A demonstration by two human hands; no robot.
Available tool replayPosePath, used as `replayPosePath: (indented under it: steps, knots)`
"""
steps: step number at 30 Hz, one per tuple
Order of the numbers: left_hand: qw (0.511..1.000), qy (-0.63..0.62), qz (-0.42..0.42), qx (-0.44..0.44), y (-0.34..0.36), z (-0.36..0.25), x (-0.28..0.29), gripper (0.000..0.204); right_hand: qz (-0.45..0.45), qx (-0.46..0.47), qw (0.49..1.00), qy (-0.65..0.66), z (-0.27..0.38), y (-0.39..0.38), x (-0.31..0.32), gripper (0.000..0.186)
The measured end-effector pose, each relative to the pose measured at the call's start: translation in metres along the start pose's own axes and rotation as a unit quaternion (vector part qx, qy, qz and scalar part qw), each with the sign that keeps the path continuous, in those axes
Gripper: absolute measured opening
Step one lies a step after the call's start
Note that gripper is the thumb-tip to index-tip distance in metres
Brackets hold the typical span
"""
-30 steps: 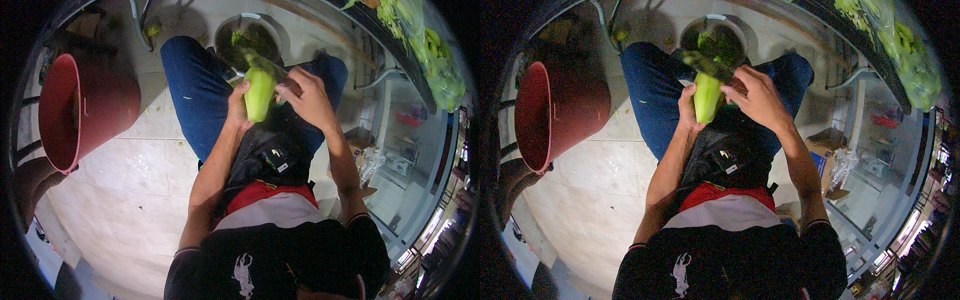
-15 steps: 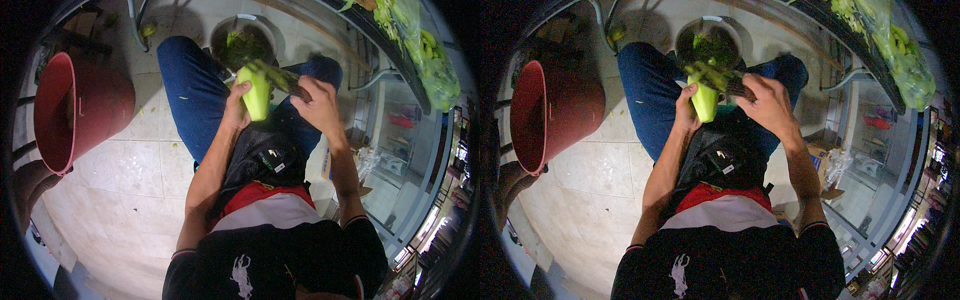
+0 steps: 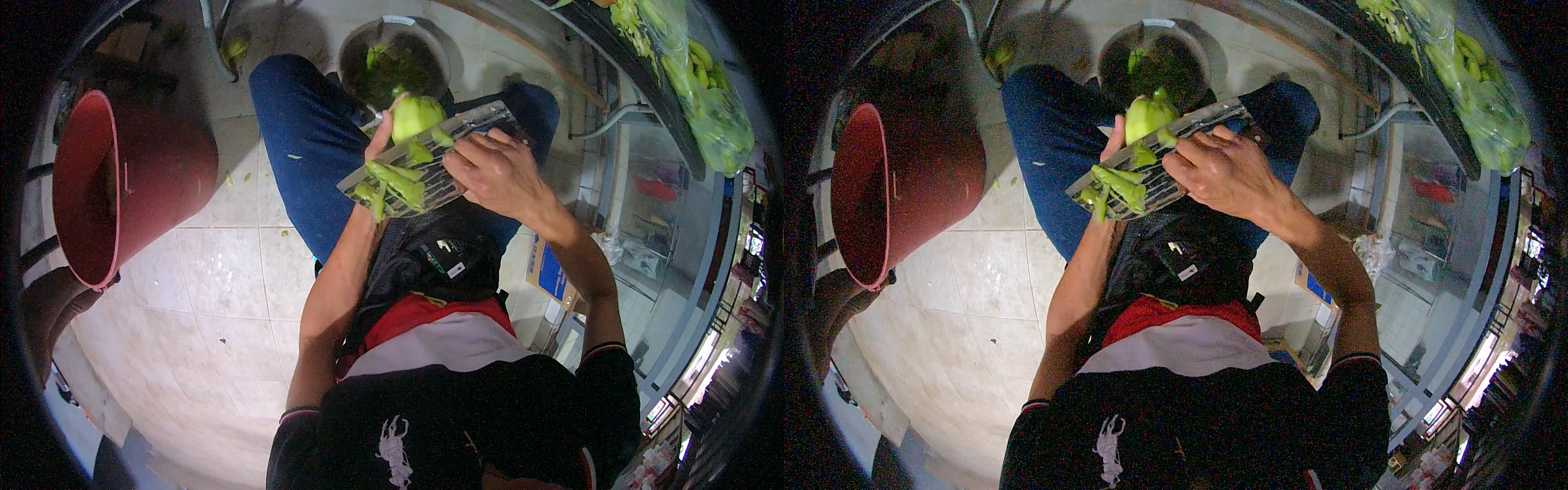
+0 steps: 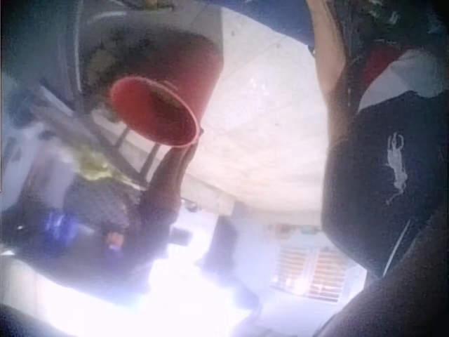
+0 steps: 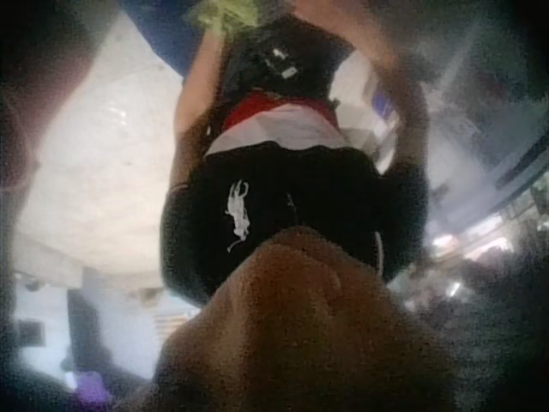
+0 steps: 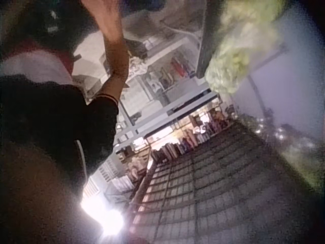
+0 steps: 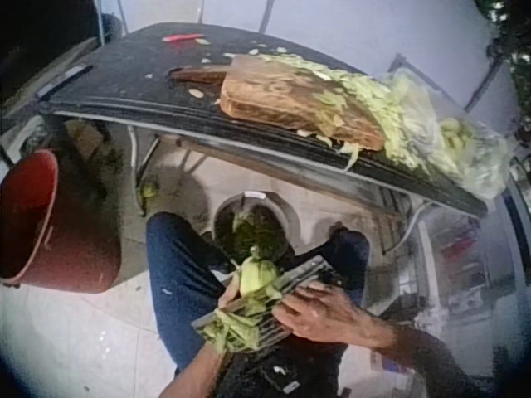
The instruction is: The person shreds a chayote by hand using a metal grater over a bucket.
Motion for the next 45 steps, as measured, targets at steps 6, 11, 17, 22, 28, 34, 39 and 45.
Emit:
replayPosePath:
  steps: [6, 11, 17, 22, 28, 34, 39, 45]
  knots:
    - [0.996, -0.063, 0.011, 0.064, -0.003, 0.004, 0.004, 0.05, 0.007, -0.005, 1.0, -0.019, 0.008, -0.002, -0.002, 0.007]
    - [0.999, -0.022, -0.03, 0.033, 0.001, 0.002, 0.014, 0.048, 0.02, -0.025, 0.999, -0.003, 0.002, -0.008, -0.01, 0.022]
    - [0.999, -0.021, -0.025, 0.013, -0.005, 0.003, 0.001, 0.049, 0.012, -0.055, 0.998, -0.001, -0.012, -0.012, -0.018, 0.028]
    - [0.999, 0.01, -0.038, -0.01, -0.005, 0.003, 0.006, 0.054, 0.027, -0.068, 0.997, 0.005, -0.019, -0.011, -0.02, 0.025]
    - [0.992, 0.084, -0.054, -0.075, -0.013, 0.002, 0.0, 0.046, 0.031, -0.108, 0.993, 0.03, -0.034, -0.012, -0.027, 0.024]
    - [0.991, 0.097, -0.054, -0.073, -0.008, 0.004, 0.019, 0.047, 0.066, -0.139, 0.988, 0.02, -0.036, -0.009, -0.022, 0.025]
    - [0.988, 0.104, -0.079, -0.076, -0.018, 0.008, 0.032, 0.045, 0.049, -0.109, 0.992, 0.031, -0.031, -0.008, -0.021, 0.027]
    - [0.989, 0.12, -0.081, -0.04, -0.018, 0.01, 0.065, 0.062, 0.052, -0.092, 0.994, 0.028, -0.032, -0.009, -0.022, 0.028]
Point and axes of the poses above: each hand's wrist, its own y-axis towards the middle knuckle, its own x-axis out of the back of the hand, z = x × y, the point moved 6 cm from there along y, towards the middle knuckle, and after that the axes turned 8 degrees about -y, right-handed, at the moved point
